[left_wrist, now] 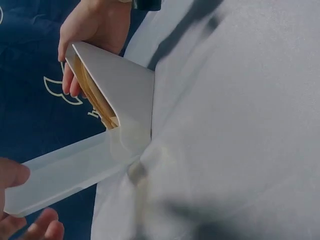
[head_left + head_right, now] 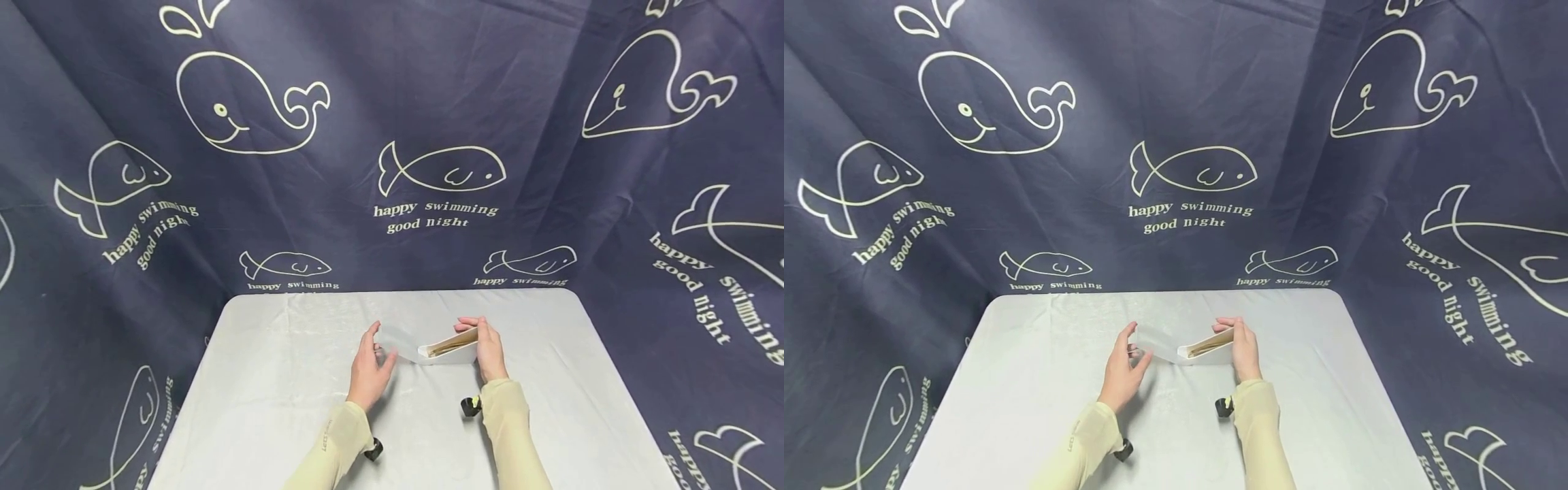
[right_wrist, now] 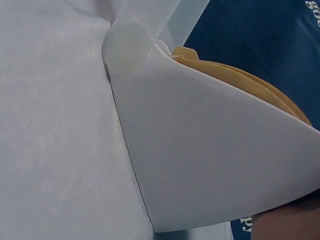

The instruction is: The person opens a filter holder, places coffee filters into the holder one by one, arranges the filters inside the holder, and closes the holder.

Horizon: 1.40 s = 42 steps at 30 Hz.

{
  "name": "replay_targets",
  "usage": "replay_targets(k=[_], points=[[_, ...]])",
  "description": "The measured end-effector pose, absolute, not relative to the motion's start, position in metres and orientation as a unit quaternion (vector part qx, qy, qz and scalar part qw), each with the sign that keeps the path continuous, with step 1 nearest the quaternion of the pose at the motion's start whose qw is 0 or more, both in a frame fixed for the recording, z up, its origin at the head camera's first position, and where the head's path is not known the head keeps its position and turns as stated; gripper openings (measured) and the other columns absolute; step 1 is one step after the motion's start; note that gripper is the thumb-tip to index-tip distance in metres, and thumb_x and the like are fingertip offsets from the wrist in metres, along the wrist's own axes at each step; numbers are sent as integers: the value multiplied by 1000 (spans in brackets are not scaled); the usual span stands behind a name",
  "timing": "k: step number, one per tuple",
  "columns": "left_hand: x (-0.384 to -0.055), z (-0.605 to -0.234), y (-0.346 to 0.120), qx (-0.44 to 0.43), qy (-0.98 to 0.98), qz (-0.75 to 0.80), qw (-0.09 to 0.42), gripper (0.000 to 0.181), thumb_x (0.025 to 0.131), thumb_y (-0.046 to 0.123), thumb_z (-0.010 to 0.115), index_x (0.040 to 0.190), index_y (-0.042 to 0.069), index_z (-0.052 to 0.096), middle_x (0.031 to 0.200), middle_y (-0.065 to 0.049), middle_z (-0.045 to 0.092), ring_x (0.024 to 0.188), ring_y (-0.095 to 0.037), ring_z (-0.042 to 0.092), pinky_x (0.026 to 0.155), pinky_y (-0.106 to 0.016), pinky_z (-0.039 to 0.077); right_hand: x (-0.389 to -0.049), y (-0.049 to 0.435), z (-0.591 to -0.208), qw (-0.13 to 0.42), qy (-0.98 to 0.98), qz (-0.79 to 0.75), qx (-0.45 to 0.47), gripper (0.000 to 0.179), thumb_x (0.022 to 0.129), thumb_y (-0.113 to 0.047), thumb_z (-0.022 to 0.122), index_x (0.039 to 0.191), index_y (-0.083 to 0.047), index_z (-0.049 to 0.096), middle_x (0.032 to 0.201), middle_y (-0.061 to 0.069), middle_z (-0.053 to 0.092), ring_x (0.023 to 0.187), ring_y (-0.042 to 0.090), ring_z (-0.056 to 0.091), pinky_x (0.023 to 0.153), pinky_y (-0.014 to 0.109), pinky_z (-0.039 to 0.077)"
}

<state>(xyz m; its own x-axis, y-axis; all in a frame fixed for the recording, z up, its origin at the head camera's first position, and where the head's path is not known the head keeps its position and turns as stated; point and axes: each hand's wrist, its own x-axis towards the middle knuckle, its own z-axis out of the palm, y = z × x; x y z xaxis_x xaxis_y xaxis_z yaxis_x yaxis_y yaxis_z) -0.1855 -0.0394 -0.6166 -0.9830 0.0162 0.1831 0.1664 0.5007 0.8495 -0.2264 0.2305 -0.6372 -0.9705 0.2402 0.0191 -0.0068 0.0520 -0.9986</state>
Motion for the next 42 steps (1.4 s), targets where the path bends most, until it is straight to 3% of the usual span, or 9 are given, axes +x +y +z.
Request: replay_targets(k=[5,9,16,26,35,42], points=[[-187,-618,-37,-70,-860,-498,88,67,96,12,70,156,12,40,131,-9,59,100,-25,67,91,-44,53,-226,232,-639,97,-718,685,-81,63,114,-40,27,119,5,70,108,26,74,95,2,69,97,14,41],[-188,-617,-36,-81,-853,-510,78,66,98,11,69,156,12,40,140,-10,58,103,-23,70,96,-46,55,-226,232,-640,89,-714,689,-89,62,115,-37,25,121,5,69,110,27,74,94,2,69,97,14,40],[-193,-614,-37,-108,-845,-518,70,64,99,12,69,157,15,41,149,-13,54,105,-24,71,97,-44,56,-228,228,-638,67,-713,692,-93,63,115,-36,22,125,5,68,117,30,71,107,4,64,103,15,35],[-202,-609,-23,-169,-848,-498,67,58,102,14,66,155,19,43,144,-13,56,117,-27,67,99,-45,56,-211,222,-600,48,-726,680,-89,59,115,-29,23,126,11,65,118,31,70,114,16,65,105,20,36],[-219,-606,0,-208,-829,-518,-12,49,104,20,62,149,9,45,141,-15,55,127,-33,64,105,-39,53,-207,226,-595,63,-727,679,-82,60,115,-31,22,126,10,65,120,35,67,115,18,65,107,24,38],[-219,-614,14,-228,-872,-433,-7,50,107,31,56,151,9,45,143,-10,58,127,-26,64,107,-39,52,-213,225,-610,51,-719,688,-82,60,115,-30,21,128,10,65,122,35,66,115,21,66,106,22,38]])
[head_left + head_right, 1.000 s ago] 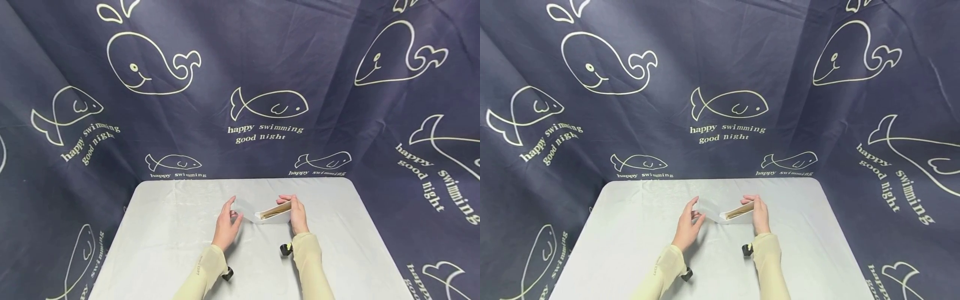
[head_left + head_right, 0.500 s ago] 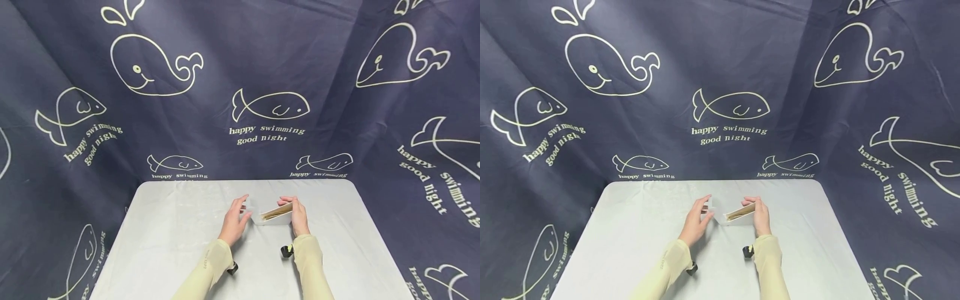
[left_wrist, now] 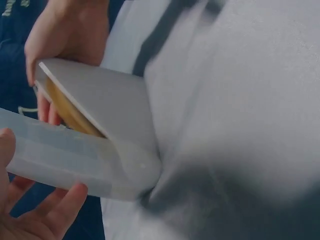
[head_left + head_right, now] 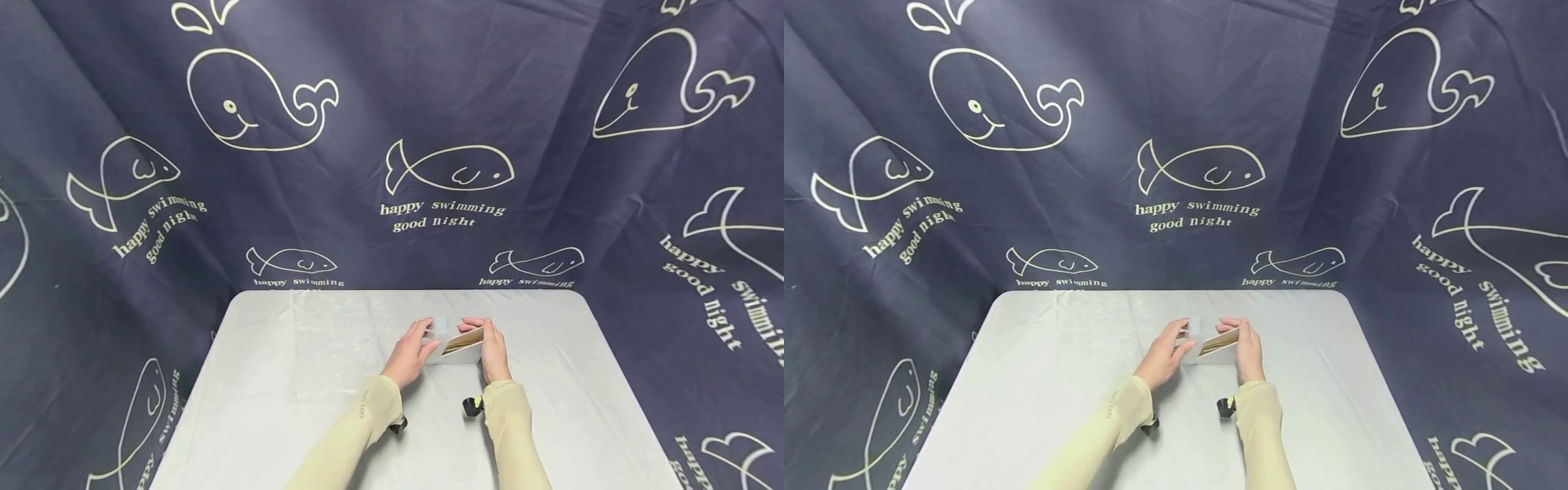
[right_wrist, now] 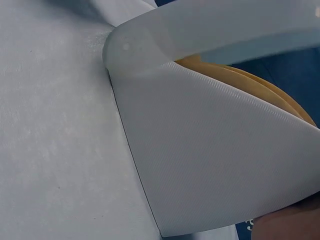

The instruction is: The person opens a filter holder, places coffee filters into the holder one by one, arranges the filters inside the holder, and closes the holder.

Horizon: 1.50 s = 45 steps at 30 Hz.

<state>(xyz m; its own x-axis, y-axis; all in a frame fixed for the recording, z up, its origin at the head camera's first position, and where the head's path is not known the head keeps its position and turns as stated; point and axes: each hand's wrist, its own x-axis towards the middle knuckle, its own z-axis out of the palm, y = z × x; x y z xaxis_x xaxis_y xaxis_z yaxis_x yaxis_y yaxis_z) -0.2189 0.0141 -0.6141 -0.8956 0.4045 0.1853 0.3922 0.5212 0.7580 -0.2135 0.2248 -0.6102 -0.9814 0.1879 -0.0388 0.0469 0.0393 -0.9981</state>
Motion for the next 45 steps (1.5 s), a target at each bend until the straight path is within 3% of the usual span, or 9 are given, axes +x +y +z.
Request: replay_targets(k=[3,6,10,17,25,28,33,40,45], points=[[-219,-617,22,238,890,389,-15,50,107,33,56,150,10,48,141,-6,60,125,-22,64,107,-37,51,-220,228,-624,49,-711,697,-85,59,115,-28,21,128,10,64,120,30,70,114,11,64,105,17,36],[-220,-619,29,248,900,356,-33,48,106,33,57,148,11,51,139,-5,61,124,-23,64,106,-38,52,-224,229,-633,47,-701,706,-93,60,115,-31,22,128,8,65,109,10,79,107,0,64,102,14,38],[-221,-621,39,271,909,312,-55,47,105,35,57,147,13,53,137,-3,64,120,-23,66,103,-37,53,-223,230,-637,56,-698,707,-101,62,115,-37,24,129,7,66,104,-12,76,100,-3,65,95,14,44],[-216,-630,49,299,918,240,-96,47,103,38,59,144,15,56,131,0,67,109,-20,68,96,-33,56,-217,231,-645,32,-688,721,-73,73,113,-49,18,140,4,59,139,22,64,111,-4,63,96,13,45],[-215,-638,60,299,928,183,-124,47,102,40,60,143,17,58,130,4,68,108,-17,68,91,-30,57,-214,233,-648,3,-619,785,7,85,110,-56,8,152,11,38,154,29,44,125,1,62,105,15,44],[-216,-637,62,304,927,174,-133,47,103,39,60,144,16,58,130,4,68,108,-16,68,91,-30,57,-216,233,-646,3,-629,777,16,81,111,-54,10,153,10,37,154,29,45,128,3,60,105,15,43],[-219,-637,57,318,924,176,-119,48,103,35,61,148,16,54,133,3,67,111,-17,67,95,-30,56,-218,231,-641,27,-686,727,-7,56,114,-36,34,149,5,47,147,30,53,127,5,58,109,10,33],[-217,-652,25,291,934,205,-30,54,98,16,68,149,8,52,136,-5,66,123,-22,65,106,-33,51,-221,228,-634,20,-699,714,-36,46,114,-23,35,146,4,52,141,30,58,132,37,56,109,17,38],[-218,-665,6,272,951,134,-64,44,95,24,73,137,11,63,120,-1,74,116,-18,67,100,-32,53,-214,223,-606,36,-723,690,-26,44,113,-19,36,140,9,56,135,32,61,134,20,54,113,15,30]])
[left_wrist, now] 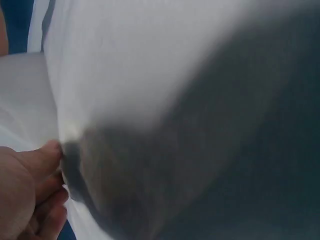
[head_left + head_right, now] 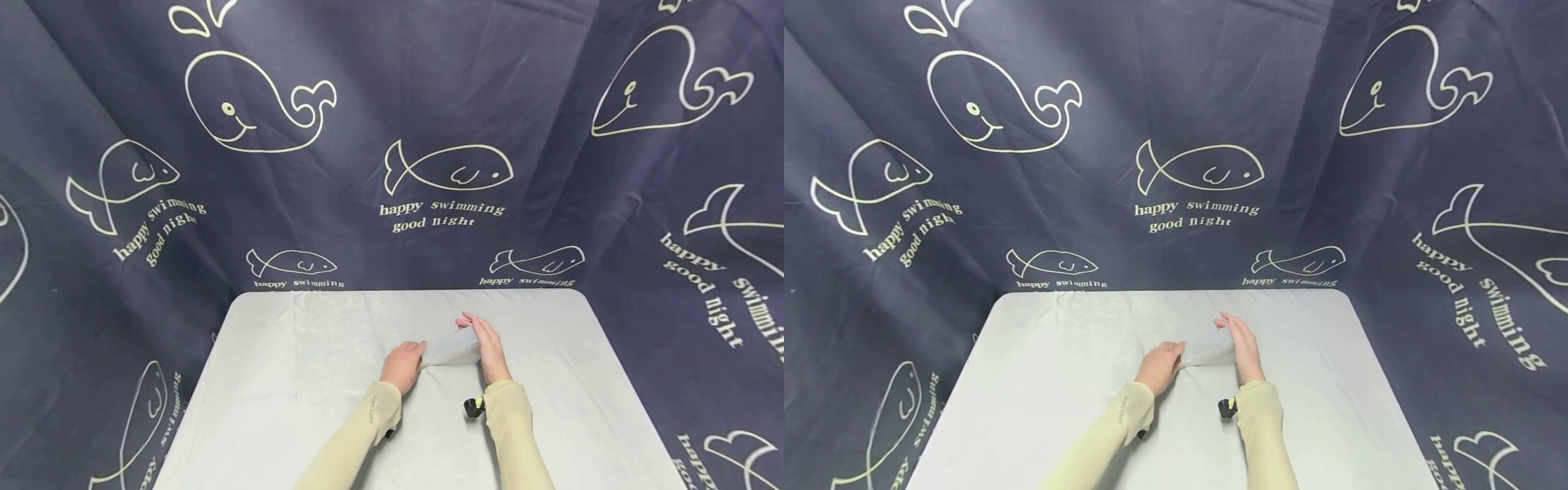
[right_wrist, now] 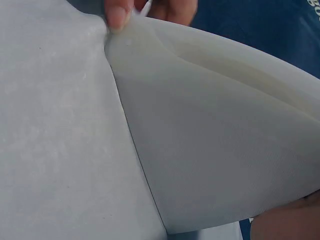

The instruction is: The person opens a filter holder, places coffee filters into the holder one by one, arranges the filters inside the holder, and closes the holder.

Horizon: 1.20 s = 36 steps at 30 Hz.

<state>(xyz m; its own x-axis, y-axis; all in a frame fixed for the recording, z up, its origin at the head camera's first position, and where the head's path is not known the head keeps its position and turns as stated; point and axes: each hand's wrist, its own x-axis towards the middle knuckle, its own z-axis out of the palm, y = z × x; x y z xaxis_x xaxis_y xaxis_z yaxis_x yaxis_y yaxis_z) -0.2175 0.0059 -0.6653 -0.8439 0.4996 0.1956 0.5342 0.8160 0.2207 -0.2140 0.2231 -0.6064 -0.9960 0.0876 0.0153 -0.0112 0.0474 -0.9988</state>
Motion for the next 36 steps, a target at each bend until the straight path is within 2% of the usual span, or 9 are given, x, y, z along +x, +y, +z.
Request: replay_targets(k=[2,6,9,14,18,26,36], points=[[-219,-667,3,-276,-951,-101,92,41,94,29,74,132,14,67,114,2,76,112,-16,67,97,-31,53,-212,222,-599,44,-726,686,-25,43,113,-19,37,136,10,58,133,32,62,133,9,52,114,16,27],[-217,-665,-1,-275,-953,-75,100,40,96,33,72,131,16,68,114,3,75,111,-16,64,94,-31,51,-213,221,-600,47,-718,694,-28,42,113,-20,38,134,10,60,131,31,64,130,4,53,118,22,25],[-216,-665,-1,-274,-954,-69,103,39,97,35,71,131,16,67,115,3,73,110,-16,63,91,-31,50,-212,219,-600,52,-714,698,-32,42,112,-18,39,135,11,59,131,33,64,130,7,53,120,27,24],[-217,-667,-4,-276,-951,-95,103,38,96,33,71,129,15,67,114,2,72,108,-17,62,88,-31,48,-212,213,-598,65,-707,704,-37,41,112,-16,39,135,12,59,135,35,60,141,24,47,125,38,20],[-216,-671,-14,-272,-952,-103,91,37,97,30,71,131,14,66,114,1,71,109,-17,61,90,-33,49,-211,203,-597,60,-715,696,-36,41,112,-14,38,133,13,59,136,35,60,144,35,43,125,43,20],[-211,-672,-40,-243,-959,-133,53,40,100,26,69,136,11,63,117,-3,69,114,-21,59,100,-38,49,-213,174,-594,53,-725,686,-30,39,111,-13,40,129,13,63,136,32,61,145,40,42,124,50,23],[-210,-669,-70,-218,-964,-147,45,43,99,24,70,138,8,62,119,-5,68,117,-23,58,98,-41,48,-215,144,-594,29,-713,700,-31,39,111,-15,42,133,10,61,138,31,61,150,39,39,127,49,19]])
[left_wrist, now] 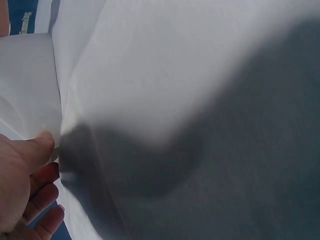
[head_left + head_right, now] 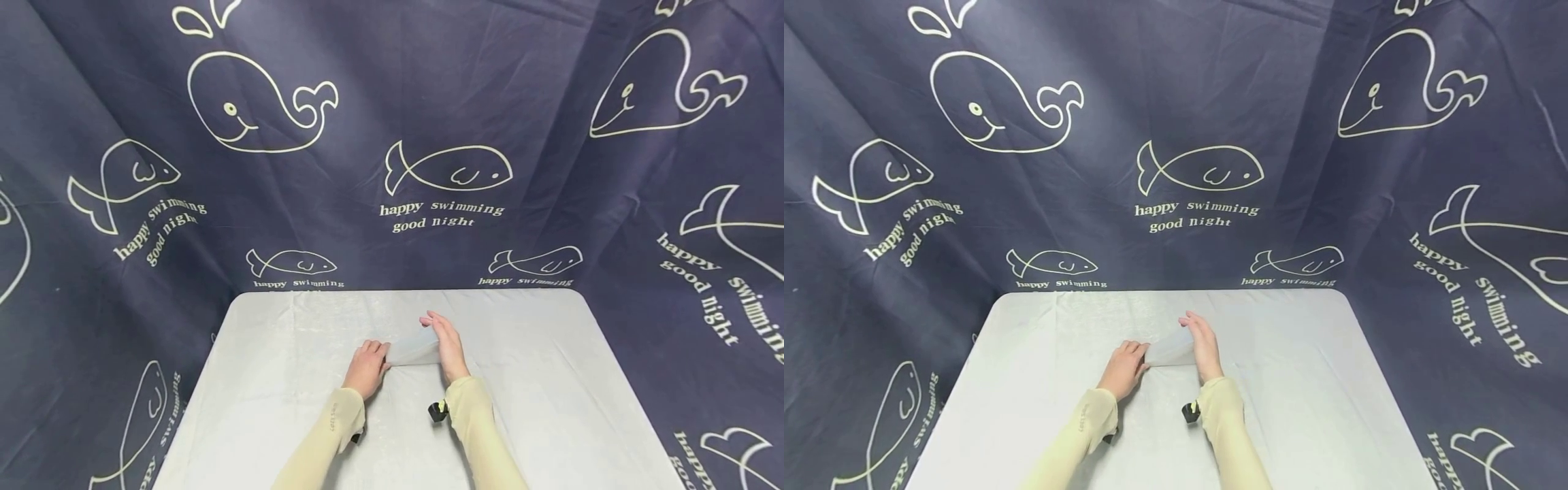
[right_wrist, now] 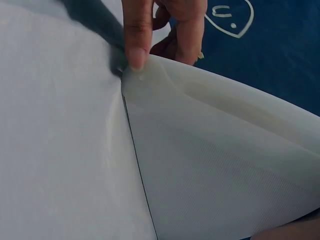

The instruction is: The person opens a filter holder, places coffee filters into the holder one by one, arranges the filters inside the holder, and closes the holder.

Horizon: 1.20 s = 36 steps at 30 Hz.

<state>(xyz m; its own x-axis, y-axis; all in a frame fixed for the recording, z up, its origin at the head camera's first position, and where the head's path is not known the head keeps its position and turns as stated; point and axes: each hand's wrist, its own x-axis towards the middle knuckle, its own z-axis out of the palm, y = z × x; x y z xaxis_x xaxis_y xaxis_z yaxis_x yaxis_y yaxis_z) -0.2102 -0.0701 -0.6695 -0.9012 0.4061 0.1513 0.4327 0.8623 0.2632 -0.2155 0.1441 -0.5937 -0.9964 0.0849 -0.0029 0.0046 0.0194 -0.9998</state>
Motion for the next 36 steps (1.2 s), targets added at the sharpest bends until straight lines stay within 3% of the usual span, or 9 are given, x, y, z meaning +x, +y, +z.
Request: replay_targets(k=[7,20,36], points=[[-209,-666,-79,-210,-964,-158,44,43,99,25,70,138,6,62,118,-7,67,117,-25,58,99,-44,48,-214,134,-594,21,-706,707,-31,42,111,-16,42,143,10,53,135,30,63,148,39,41,127,49,20],[-207,-679,-88,-222,-965,-107,90,44,101,33,65,140,13,62,122,-2,71,118,-21,62,89,-42,51,-209,133,-590,24,-731,682,-7,42,112,-17,41,142,9,53,131,32,65,145,41,44,125,51,24],[-205,-679,-87,-213,-966,-116,86,44,100,33,66,141,15,62,125,-1,71,113,-22,63,80,-43,52,-212,133,-600,26,-739,674,-15,43,113,-18,37,144,8,52,131,30,65,147,41,41,126,53,22]])
